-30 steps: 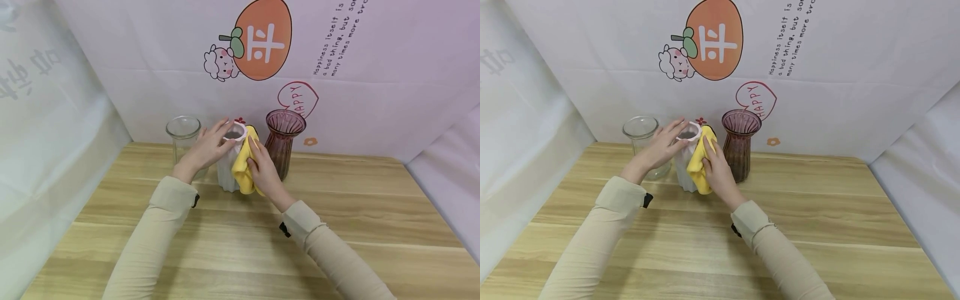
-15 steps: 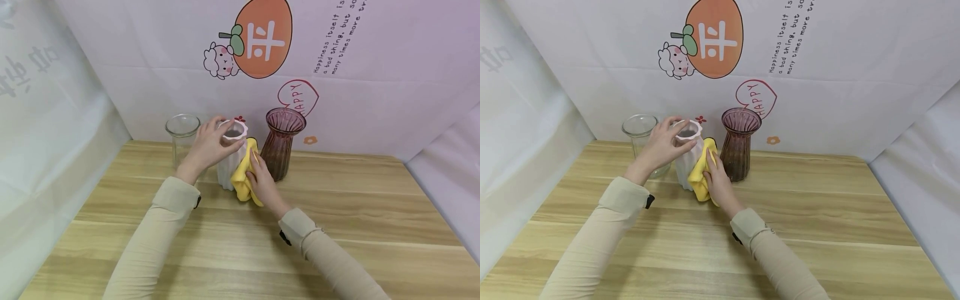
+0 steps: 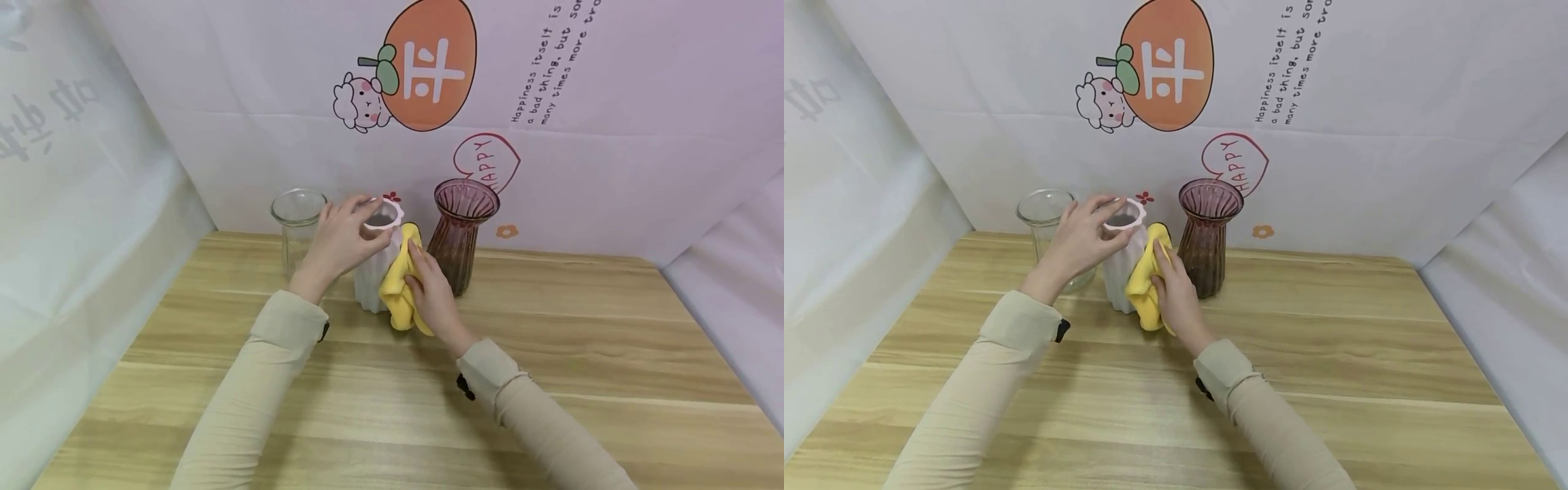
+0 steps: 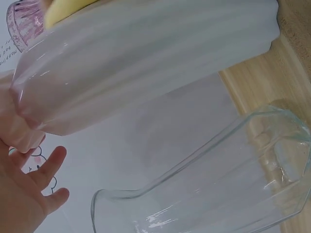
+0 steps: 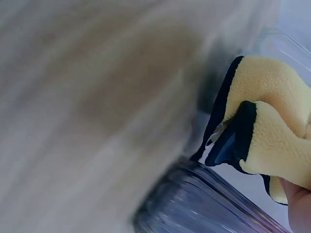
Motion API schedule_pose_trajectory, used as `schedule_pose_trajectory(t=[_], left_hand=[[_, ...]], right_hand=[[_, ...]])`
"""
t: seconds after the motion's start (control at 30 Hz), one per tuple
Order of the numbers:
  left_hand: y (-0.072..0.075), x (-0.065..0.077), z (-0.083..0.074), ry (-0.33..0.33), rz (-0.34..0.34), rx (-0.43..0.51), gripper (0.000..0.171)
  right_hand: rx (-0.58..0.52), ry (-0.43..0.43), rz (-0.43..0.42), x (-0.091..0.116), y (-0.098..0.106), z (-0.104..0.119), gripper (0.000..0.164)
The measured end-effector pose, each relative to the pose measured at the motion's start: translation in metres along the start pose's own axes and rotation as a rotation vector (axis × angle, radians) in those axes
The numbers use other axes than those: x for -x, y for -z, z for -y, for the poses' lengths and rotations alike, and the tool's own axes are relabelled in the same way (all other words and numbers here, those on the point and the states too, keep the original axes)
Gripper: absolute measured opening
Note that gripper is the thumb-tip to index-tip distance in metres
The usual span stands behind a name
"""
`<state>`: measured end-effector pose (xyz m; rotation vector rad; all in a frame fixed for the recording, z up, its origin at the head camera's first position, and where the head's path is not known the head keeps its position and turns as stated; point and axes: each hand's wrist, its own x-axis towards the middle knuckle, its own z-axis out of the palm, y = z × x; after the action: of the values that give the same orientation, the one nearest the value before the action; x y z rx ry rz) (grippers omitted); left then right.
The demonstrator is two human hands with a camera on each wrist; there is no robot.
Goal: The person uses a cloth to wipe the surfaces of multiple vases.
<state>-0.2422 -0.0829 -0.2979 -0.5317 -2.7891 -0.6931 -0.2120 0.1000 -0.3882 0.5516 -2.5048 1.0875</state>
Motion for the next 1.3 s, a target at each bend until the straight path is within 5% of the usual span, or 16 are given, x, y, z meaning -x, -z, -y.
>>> schedule_pose_trajectory(t=[0.2, 0.37, 0.8, 1.3], left_hand=[[0.001, -0.001, 0.002, -0.012, 0.024, 0.025, 0.065], [0.002, -0.001, 0.004, -0.029, 0.036, 0.036, 0.064], [0.0, -0.001, 0.004, -0.029, 0.017, 0.041, 0.064], [0.002, 0.0, 0.006, -0.046, 0.034, 0.024, 0.063]], right_hand=[[-0.02, 0.06, -0.049, -0.012, 0.013, 0.013, 0.058], [0.004, 0.038, 0.004, -0.017, 0.016, 0.016, 0.058], [0.094, -0.053, 0.123, 0.006, -0.01, -0.014, 0.058], [0.014, 0.015, 0.001, -0.004, 0.0, -0.004, 0.057]])
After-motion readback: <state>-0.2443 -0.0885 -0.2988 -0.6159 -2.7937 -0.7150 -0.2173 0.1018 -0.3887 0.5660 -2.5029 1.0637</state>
